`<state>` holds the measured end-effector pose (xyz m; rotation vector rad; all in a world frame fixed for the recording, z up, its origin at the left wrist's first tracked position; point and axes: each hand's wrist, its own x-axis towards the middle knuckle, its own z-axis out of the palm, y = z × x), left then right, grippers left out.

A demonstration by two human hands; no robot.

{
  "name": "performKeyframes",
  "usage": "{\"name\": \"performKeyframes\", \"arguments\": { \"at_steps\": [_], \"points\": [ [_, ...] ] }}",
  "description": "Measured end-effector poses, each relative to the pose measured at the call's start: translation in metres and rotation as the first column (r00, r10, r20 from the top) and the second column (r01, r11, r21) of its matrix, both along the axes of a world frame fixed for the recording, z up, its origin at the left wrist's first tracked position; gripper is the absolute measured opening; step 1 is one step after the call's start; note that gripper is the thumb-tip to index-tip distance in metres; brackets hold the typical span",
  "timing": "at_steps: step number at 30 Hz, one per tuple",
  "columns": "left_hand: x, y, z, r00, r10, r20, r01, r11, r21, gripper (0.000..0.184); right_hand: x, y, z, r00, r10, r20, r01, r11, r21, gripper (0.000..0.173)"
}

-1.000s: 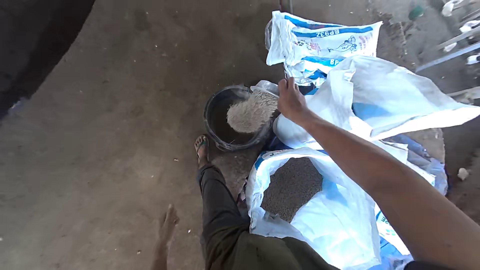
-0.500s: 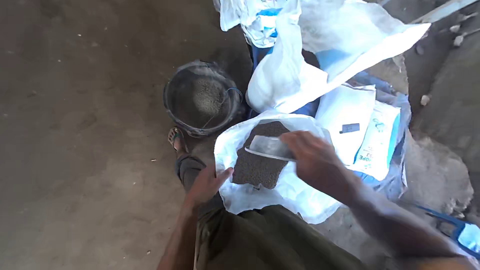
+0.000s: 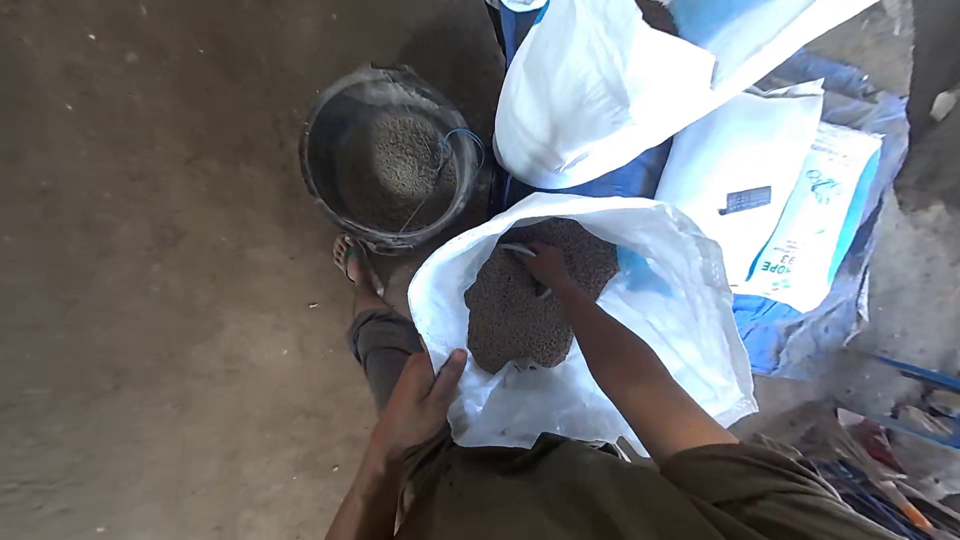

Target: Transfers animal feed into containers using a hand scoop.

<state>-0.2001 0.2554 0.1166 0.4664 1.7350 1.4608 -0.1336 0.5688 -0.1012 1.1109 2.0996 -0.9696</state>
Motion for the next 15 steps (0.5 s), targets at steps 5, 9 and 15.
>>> {"name": "performKeyframes", "arguments": {
  "at_steps": [5, 9, 15],
  "points": [
    [-0.005, 0.003, 0.000, 0.998, -0.039, -0.044, 0.040, 0.999, 0.015, 0.030, 0.013, -0.025, -0.029, 0.986, -0.151, 0.072, 0.166, 0.936, -0.309, 0.049],
    [-0.013, 0.000, 0.004, 0.994, -0.074, -0.078, 0.072, 0.997, -0.028, 0.034, 0.022, -0.019, -0.026, 0.963, -0.243, 0.112, 0.267, 0.838, -0.475, 0.057],
    [-0.021, -0.006, 0.010, 0.997, -0.081, 0.015, 0.082, 0.982, -0.173, 0.038, 0.024, 0.014, 0.017, 0.967, -0.212, 0.140, 0.246, 0.919, -0.307, 0.073]
  ]
}}
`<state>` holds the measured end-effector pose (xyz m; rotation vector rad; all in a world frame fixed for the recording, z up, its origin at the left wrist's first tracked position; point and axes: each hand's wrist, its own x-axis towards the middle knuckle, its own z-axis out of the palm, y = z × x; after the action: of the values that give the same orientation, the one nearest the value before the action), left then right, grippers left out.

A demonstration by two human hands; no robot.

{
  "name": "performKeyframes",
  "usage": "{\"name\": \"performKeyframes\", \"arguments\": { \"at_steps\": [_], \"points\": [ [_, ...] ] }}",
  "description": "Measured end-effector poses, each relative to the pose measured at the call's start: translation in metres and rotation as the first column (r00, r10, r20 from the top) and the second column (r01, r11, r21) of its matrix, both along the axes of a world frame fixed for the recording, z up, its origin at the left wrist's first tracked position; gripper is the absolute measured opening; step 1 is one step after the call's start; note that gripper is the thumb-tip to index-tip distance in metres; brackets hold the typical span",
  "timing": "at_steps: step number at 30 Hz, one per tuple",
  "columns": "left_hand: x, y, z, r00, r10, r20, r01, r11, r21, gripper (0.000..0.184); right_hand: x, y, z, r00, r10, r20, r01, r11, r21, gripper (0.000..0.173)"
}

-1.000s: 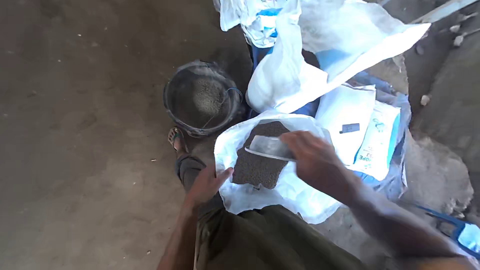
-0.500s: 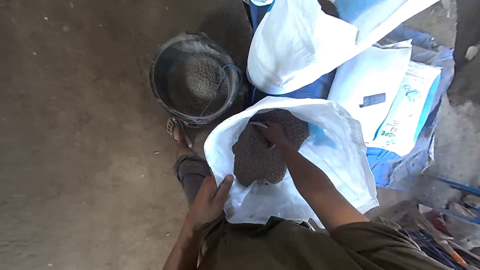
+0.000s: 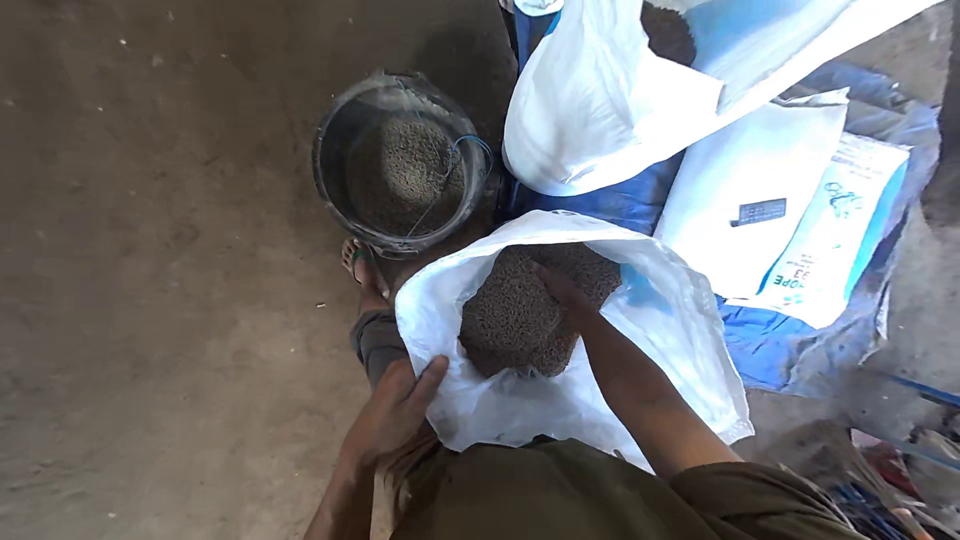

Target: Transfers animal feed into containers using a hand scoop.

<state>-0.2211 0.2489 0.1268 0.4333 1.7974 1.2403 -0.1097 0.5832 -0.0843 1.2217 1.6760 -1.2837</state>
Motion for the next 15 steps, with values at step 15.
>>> {"name": "performKeyframes", "arguments": {
  "at_steps": [15],
  "points": [
    [0.000, -0.119, -0.014, 0.880, 0.455, -0.135, -0.470, 0.801, -0.370, 0.034, 0.009, 0.001, 0.102, 0.948, -0.267, -0.176, 0.295, 0.942, 0.159, 0.074]
  ]
}}
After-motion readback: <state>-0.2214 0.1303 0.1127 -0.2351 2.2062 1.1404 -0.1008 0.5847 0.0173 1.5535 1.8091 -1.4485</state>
